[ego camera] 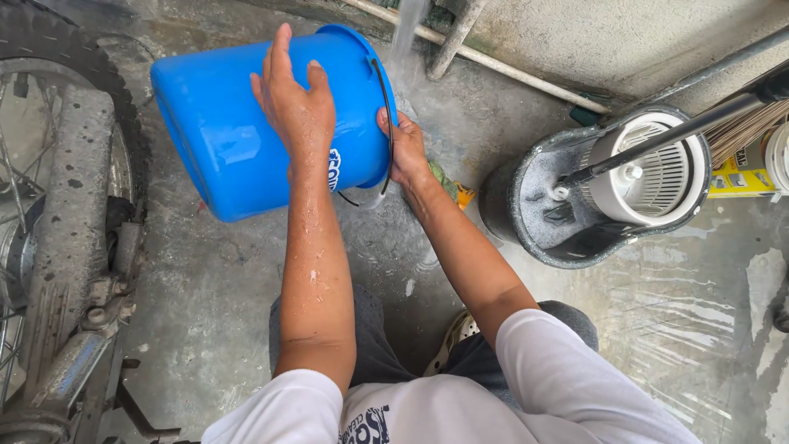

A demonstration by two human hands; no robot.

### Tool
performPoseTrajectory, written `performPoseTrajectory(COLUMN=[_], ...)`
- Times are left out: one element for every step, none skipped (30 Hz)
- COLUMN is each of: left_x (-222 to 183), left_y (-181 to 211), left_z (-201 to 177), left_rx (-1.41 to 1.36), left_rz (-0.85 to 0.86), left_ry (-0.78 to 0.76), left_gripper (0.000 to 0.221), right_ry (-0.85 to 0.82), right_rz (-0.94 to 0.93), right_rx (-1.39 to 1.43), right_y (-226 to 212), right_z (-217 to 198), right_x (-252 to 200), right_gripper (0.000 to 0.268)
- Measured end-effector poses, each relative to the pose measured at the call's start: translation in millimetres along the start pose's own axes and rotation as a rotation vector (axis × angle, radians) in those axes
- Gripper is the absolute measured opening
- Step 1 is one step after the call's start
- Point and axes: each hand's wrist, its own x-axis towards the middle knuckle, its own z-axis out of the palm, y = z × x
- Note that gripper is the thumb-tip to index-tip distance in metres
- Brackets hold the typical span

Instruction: Cleaning and rinsing a bucket, cloth, and scraper tool at an outdoor water tap.

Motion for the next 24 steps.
performPoseTrajectory(left_x=[1,2,3,2,1,1,1,1,1,2,3,5,-2,-7,-12,-16,-21,-26,-26,-27,-28,-27,-27,-26], left_y=[1,3,4,-2,-9,-16,-15,-15,-14,-5,4,13,-2,-17,-31,-44,-57,-70,-81,-92,-102,-95,-88,-81], left_z=[0,1,1,7,13,19,21,22,22,17,11,5,16,26,37,47,57,66,69,72,76,71,67,62], left_rx=[0.000,-0.003,-0.006,-0.004,-0.094,-0.187,-0.188,-0.224,-0.260,-0.259,-0.379,-0.500,-0.500,-0.303,-0.107,-0.105,-0.089,-0.072,-0.068,-0.117,-0.166,-0.164,-0.130,-0.095], left_rz=[0.000,-0.042,-0.084,-0.087,-0.142,-0.197,-0.199,-0.223,-0.246,-0.250,-0.378,-0.506,-0.509,-0.454,-0.398,-0.402,-0.424,-0.448,-0.452,-0.422,-0.392,-0.393,-0.422,-0.452], left_ry=[-0.001,-0.018,-0.036,-0.037,-0.076,-0.115,-0.115,-0.120,-0.125,-0.124,-0.162,-0.199,-0.197,-0.230,-0.261,-0.256,-0.258,-0.261,-0.257,-0.237,-0.217,-0.216,-0.241,-0.264], left_gripper=[0.053,0.051,0.049,0.049,0.047,0.048,0.048,0.052,0.056,0.056,0.068,0.083,0.083,0.084,0.087,0.087,0.082,0.081,0.081,0.080,0.079,0.079,0.077,0.075], right_ry=[0.001,0.000,-0.001,-0.001,-0.024,-0.047,-0.047,0.000,0.049,0.046,0.028,0.007,0.003,-0.007,-0.017,-0.024,-0.087,-0.151,-0.158,-0.375,-0.567,-0.569,-0.396,-0.229], right_rz=[0.000,-0.064,-0.127,-0.124,-0.234,-0.344,-0.342,-0.480,-0.617,-0.613,-0.744,-0.878,-0.876,-0.863,-0.850,-0.850,-0.774,-0.697,-0.696,-0.453,-0.217,-0.215,-0.172,-0.125], right_rx=[0.001,-0.118,-0.236,-0.236,-0.489,-0.743,-0.745,-1.060,-1.375,-1.376,-1.480,-1.581,-1.582,-1.663,-1.743,-1.742,-1.776,-1.808,-1.805,-1.571,-1.315,-1.313,-1.004,-0.692], right_y=[-6,-12,-18,-23,-28,-33,-41,-49,-56,-52,-47,-43,-34,-25,-17,-19,-20,-20,-37,-54,-71,-68,-65,-63], right_z=[8,16,24,31,39,46,59,72,85,79,73,67,55,42,30,28,26,25,33,40,48,32,15,0], right_x=[-3,-5,-8,-16,-25,-32,-44,-57,-69,-72,-74,-75,-76,-76,-76,-76,-76,-76,-68,-59,-51,-26,-1,24], right_gripper=[0.020,0.022,0.024,0.024,0.024,0.023,0.023,0.021,0.019,0.019,0.019,0.019,0.019,0.012,0.009,0.009,0.015,0.021,0.021,0.035,0.050,0.050,0.038,0.027])
